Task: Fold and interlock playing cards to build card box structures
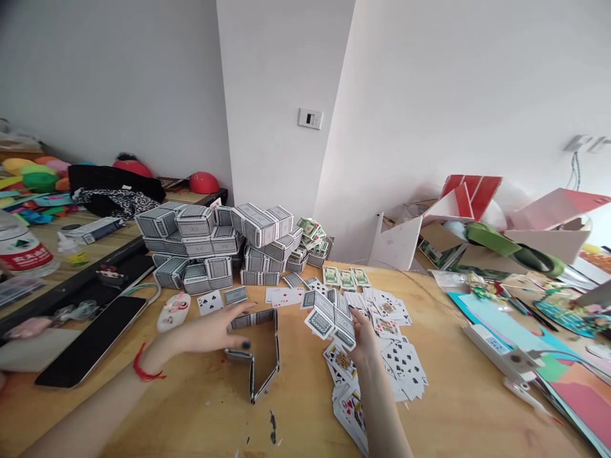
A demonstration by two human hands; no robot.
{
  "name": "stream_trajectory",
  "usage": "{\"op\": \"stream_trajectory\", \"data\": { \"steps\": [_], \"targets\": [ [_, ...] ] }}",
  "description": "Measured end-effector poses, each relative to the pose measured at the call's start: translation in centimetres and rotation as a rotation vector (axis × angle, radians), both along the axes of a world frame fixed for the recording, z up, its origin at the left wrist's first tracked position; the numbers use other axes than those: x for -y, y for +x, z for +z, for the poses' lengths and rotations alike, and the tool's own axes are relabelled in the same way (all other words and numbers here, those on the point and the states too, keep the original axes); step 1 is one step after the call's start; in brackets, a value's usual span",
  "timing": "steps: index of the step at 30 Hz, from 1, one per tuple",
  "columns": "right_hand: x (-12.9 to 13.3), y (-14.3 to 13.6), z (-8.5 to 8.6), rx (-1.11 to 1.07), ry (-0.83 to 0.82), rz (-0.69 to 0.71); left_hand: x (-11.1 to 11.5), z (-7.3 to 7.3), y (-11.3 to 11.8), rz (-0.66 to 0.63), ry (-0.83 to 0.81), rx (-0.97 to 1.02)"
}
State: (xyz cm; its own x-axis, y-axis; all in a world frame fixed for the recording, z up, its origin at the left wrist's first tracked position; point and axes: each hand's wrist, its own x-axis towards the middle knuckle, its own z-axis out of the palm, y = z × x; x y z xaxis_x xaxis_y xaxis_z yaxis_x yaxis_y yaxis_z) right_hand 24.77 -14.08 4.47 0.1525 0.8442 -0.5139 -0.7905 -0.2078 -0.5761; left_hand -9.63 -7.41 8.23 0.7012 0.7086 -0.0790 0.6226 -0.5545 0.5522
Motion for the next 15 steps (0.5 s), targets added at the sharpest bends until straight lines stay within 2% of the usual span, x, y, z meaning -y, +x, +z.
{"op": "stream_trajectory", "data": {
  "steps": [2,4,6,9,13,15],
  "targets": [
    [0.1,0.3,0.0,0.019,-0.004,0.003,0.9,0.3,-1.0,-0.095,0.023,-0.029],
    [0.2,0.5,-0.1,0.038,-0.001,0.017,1.8,0.5,-1.3,-0.12,0.137,-0.089],
    [0.2,0.5,-0.2,0.046,0.001,0.027,2.2,0.6,-0.7,-0.142,0.242,-0.138],
    [0.0,0.1,-0.2,0.036,0.008,0.039,2.0,0.9,1.3,-0.216,0.336,-0.179],
    [0.2,-0.3,0.0,0.016,0.027,0.053,0.6,1.3,4.3,-0.344,0.237,-0.257],
    [0.5,-0.3,0.2,0.019,0.024,0.038,0.0,1.3,5.4,-0.358,0.195,-0.277]
  ]
}}
